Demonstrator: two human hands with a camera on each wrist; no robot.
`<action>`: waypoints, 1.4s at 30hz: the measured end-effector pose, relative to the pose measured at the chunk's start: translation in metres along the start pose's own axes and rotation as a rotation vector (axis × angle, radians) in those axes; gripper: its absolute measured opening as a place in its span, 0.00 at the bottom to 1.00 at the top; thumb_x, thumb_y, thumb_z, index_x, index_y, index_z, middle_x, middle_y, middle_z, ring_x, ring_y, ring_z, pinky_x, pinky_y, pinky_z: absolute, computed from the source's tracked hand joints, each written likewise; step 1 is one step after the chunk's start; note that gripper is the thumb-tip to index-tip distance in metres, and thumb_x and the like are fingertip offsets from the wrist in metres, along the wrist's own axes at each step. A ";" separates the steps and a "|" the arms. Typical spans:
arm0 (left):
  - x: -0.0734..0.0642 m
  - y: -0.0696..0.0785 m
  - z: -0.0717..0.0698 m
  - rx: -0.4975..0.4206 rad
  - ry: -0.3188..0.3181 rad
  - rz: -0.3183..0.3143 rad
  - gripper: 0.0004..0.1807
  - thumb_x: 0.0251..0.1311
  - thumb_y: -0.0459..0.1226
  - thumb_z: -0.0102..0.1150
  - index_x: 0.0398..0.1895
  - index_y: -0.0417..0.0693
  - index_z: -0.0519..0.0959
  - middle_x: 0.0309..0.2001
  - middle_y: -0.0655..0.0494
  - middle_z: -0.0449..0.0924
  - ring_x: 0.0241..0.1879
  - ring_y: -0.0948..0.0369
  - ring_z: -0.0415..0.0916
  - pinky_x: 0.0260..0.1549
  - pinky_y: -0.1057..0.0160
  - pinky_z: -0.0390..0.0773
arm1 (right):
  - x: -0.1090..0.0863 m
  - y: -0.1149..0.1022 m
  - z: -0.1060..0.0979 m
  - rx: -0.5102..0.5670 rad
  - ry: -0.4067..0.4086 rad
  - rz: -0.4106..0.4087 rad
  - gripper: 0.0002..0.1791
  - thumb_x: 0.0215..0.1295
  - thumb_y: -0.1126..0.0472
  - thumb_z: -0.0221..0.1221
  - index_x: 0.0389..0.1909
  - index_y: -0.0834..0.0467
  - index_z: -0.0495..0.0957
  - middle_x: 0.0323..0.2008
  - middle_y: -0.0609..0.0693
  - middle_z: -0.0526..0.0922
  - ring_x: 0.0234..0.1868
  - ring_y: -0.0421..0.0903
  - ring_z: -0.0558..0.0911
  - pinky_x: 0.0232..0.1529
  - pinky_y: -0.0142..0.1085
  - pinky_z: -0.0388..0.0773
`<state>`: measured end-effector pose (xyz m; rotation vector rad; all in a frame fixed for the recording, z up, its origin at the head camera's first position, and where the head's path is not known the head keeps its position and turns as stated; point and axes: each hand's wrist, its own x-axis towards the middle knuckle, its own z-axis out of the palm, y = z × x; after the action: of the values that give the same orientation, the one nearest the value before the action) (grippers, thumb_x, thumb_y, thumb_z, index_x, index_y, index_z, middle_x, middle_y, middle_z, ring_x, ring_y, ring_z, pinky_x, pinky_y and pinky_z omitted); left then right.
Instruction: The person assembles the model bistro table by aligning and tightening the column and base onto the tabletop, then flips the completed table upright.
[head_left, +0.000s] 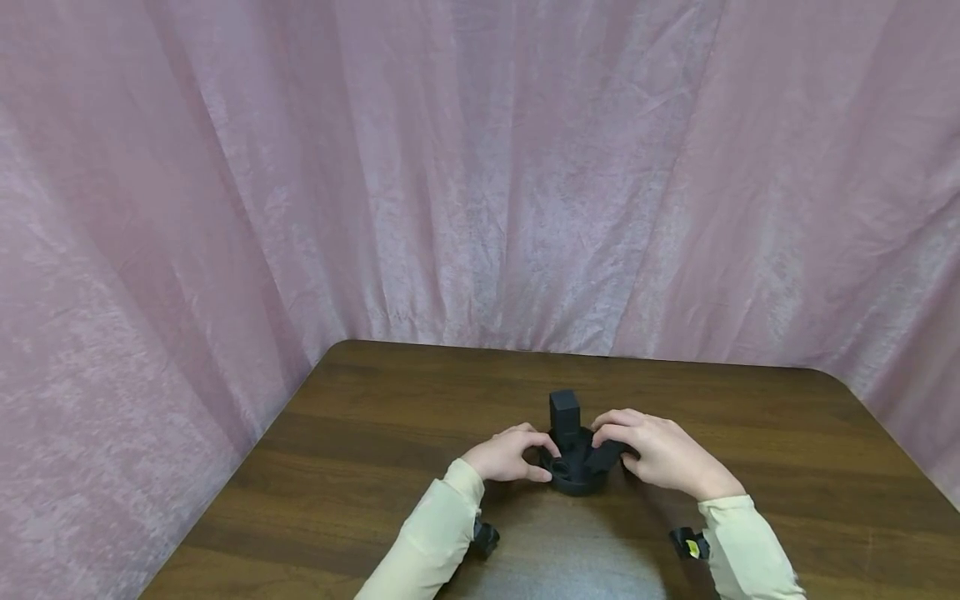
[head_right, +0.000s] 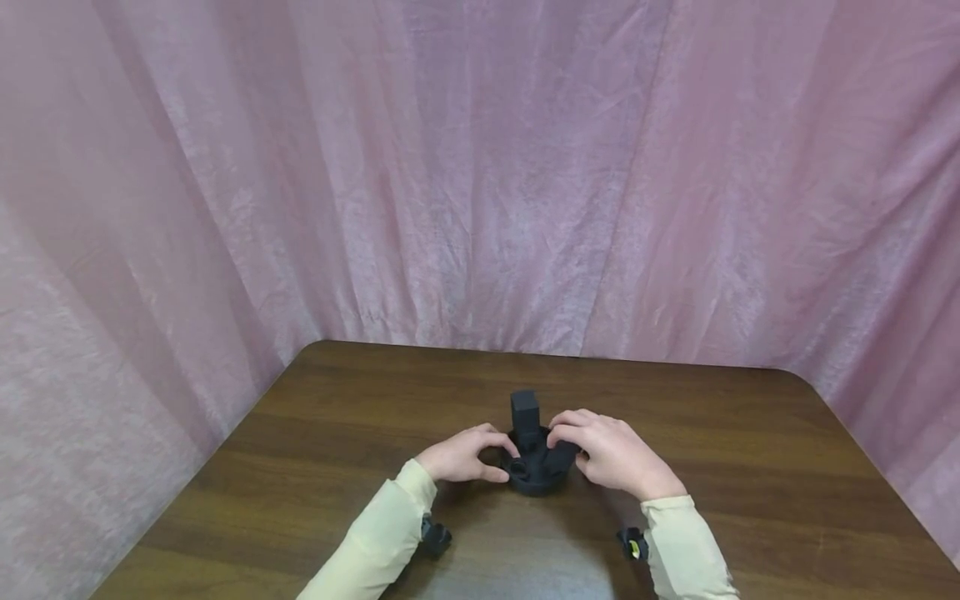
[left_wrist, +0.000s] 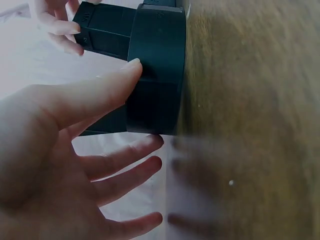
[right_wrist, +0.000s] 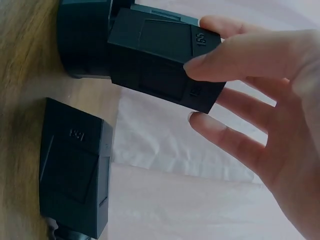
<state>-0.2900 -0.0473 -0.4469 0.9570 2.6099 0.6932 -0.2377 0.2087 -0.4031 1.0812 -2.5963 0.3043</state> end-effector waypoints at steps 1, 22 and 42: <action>0.000 0.000 0.000 -0.005 -0.001 0.003 0.16 0.57 0.45 0.67 0.49 0.61 0.81 0.50 0.55 0.75 0.53 0.58 0.73 0.53 0.58 0.72 | 0.000 0.001 0.000 0.002 -0.001 0.007 0.25 0.46 0.77 0.64 0.43 0.48 0.80 0.50 0.46 0.81 0.47 0.46 0.82 0.36 0.39 0.78; 0.003 -0.012 -0.005 -0.075 0.082 0.012 0.12 0.57 0.42 0.68 0.43 0.54 0.82 0.48 0.58 0.85 0.52 0.61 0.78 0.52 0.66 0.73 | -0.032 0.041 0.004 0.211 -0.324 0.370 0.31 0.53 0.64 0.69 0.60 0.62 0.73 0.57 0.59 0.79 0.59 0.62 0.76 0.54 0.57 0.73; 0.002 -0.006 -0.004 -0.071 0.101 0.005 0.09 0.54 0.41 0.70 0.35 0.52 0.80 0.43 0.55 0.83 0.44 0.58 0.77 0.45 0.67 0.72 | -0.024 0.024 -0.025 0.182 -0.241 0.329 0.26 0.54 0.62 0.68 0.53 0.47 0.72 0.48 0.44 0.83 0.47 0.47 0.82 0.41 0.42 0.78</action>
<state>-0.2963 -0.0513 -0.4474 0.9303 2.6503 0.8513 -0.2338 0.2492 -0.3908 0.7798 -3.0150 0.5226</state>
